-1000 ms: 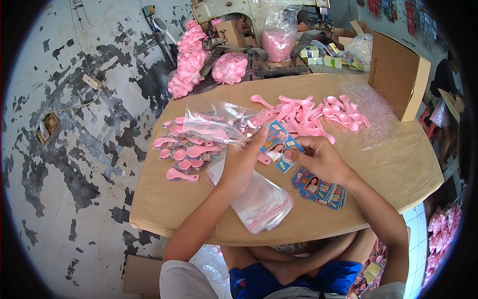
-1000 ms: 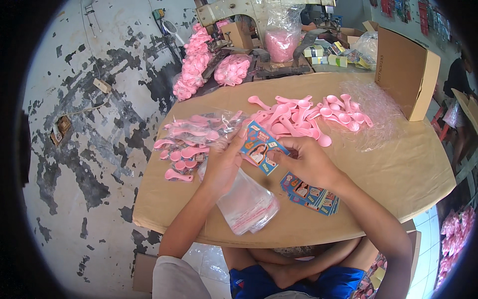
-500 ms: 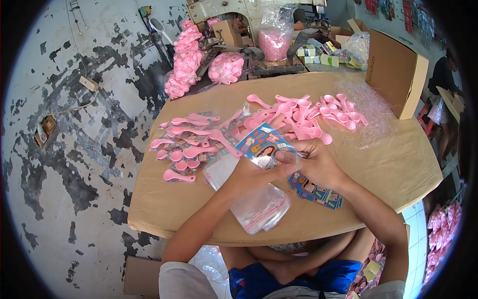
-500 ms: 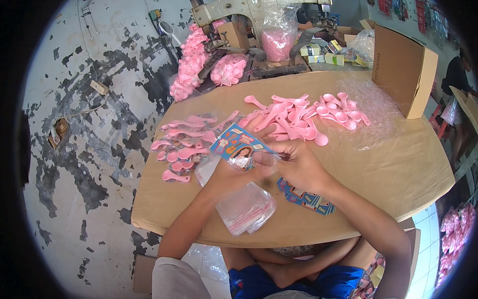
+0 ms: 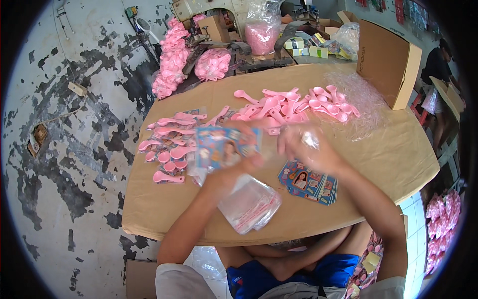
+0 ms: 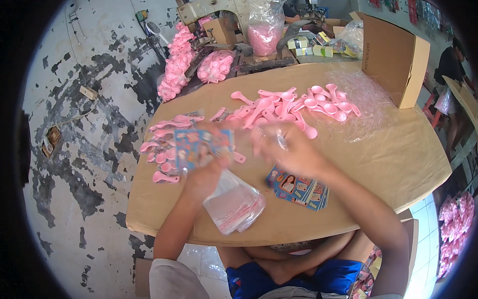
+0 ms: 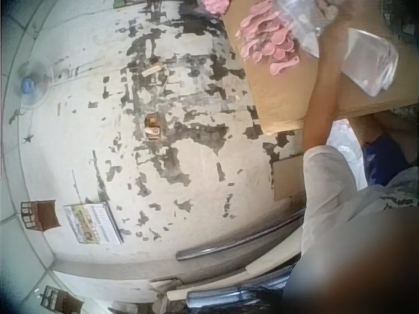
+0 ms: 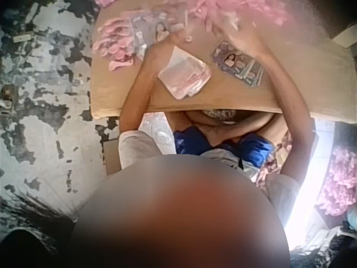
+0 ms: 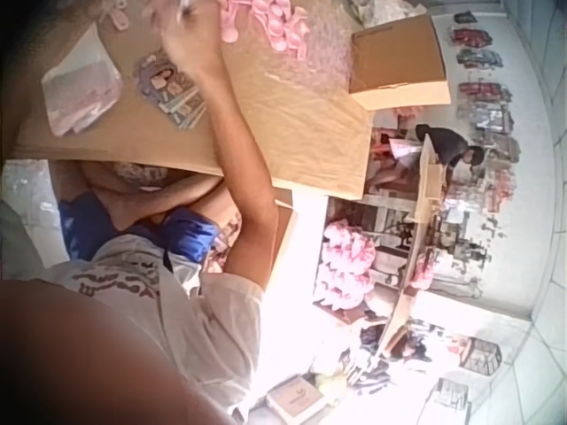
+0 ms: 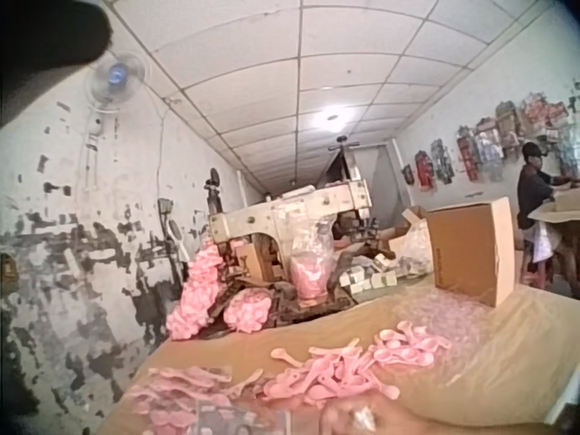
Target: The person places a small sticker onto a pink plastic spoon and then slides the spoon and an additional sticker into a clear plastic bag.
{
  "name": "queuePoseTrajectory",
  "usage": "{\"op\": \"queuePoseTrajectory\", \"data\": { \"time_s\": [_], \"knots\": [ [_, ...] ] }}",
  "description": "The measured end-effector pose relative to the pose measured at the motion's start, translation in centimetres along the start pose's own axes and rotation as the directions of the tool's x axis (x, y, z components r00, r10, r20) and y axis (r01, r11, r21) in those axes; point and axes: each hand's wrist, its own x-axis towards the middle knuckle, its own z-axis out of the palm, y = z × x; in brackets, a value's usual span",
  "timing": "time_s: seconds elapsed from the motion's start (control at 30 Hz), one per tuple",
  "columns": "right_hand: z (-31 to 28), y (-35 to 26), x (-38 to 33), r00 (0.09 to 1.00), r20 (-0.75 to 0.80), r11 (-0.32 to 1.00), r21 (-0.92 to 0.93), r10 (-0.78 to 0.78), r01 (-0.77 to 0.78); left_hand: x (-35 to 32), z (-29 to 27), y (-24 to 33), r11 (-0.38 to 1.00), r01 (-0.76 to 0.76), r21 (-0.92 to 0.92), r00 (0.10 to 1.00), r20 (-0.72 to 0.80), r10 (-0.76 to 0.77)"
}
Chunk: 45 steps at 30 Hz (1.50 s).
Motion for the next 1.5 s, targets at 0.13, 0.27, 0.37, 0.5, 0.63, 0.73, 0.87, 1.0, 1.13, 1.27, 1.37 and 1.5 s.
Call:
{"op": "queuePoseTrajectory", "data": {
  "time_s": [0.13, 0.27, 0.37, 0.5, 0.63, 0.73, 0.87, 1.0, 1.13, 1.27, 1.37, 1.5],
  "knots": [
    [-5.8, 0.6, 2.0, 0.991, -0.050, 0.718, -0.685, 0.123, -0.124, 1.9, -0.5, 2.1, 0.982, -0.162, -0.096, 0.974, -0.176, 0.143],
    [-6.7, 4.5, 0.4, 0.999, 0.049, 0.494, -0.868, -0.001, 0.043, 2.0, -0.7, 1.5, 0.997, -0.057, 0.061, 0.989, -0.132, 0.064],
    [-5.7, 5.1, 0.8, 0.994, -0.082, 0.517, -0.849, 0.075, -0.109, 1.5, 0.1, 1.8, 0.965, 0.000, 0.263, 0.995, -0.096, 0.026],
    [-5.2, 4.6, 1.2, 0.988, -0.132, 0.473, -0.868, 0.079, -0.154, 1.4, -0.1, 1.4, 0.972, -0.018, 0.235, 0.996, -0.078, 0.038],
    [-6.0, 3.1, 1.1, 0.980, -0.157, 0.663, -0.722, 0.118, -0.196, 1.5, -0.1, 1.9, 0.985, 0.093, 0.143, 0.989, -0.127, -0.075],
    [-5.8, 2.9, 0.8, 0.960, -0.216, 0.711, -0.645, 0.180, -0.279, 1.7, -0.7, 1.2, 0.991, 0.055, 0.124, 0.990, -0.138, -0.038],
    [-5.6, 4.3, 0.5, 0.997, -0.069, 0.727, -0.687, -0.037, -0.020, 1.9, -0.6, 1.2, 0.995, -0.012, 0.103, 0.993, -0.114, 0.024],
    [-5.0, 5.5, 1.4, 0.996, 0.032, 0.468, -0.881, -0.085, 0.068, 2.1, -1.0, 1.0, 0.997, -0.009, 0.082, 0.986, -0.164, 0.022],
    [-6.1, 5.1, 1.9, 0.956, -0.006, 0.449, -0.884, -0.294, 0.133, 2.2, -1.4, 0.8, 0.997, -0.025, 0.078, 0.984, -0.173, 0.038],
    [-6.6, 1.2, 0.5, 0.985, -0.169, 0.843, -0.533, -0.025, -0.070, 2.2, -1.4, 1.1, 0.999, -0.036, -0.017, 0.981, -0.190, 0.032],
    [-5.9, 0.7, -0.3, 0.989, -0.133, 0.931, -0.350, 0.063, -0.107, 2.0, -0.8, 1.1, 0.999, -0.026, -0.025, 0.985, -0.171, 0.021],
    [-1.8, -1.4, -0.6, 0.994, -0.023, 0.984, -0.140, 0.109, -0.111, 1.5, 0.1, -0.2, 0.997, 0.006, -0.072, 0.987, -0.162, -0.018]
  ]
}}
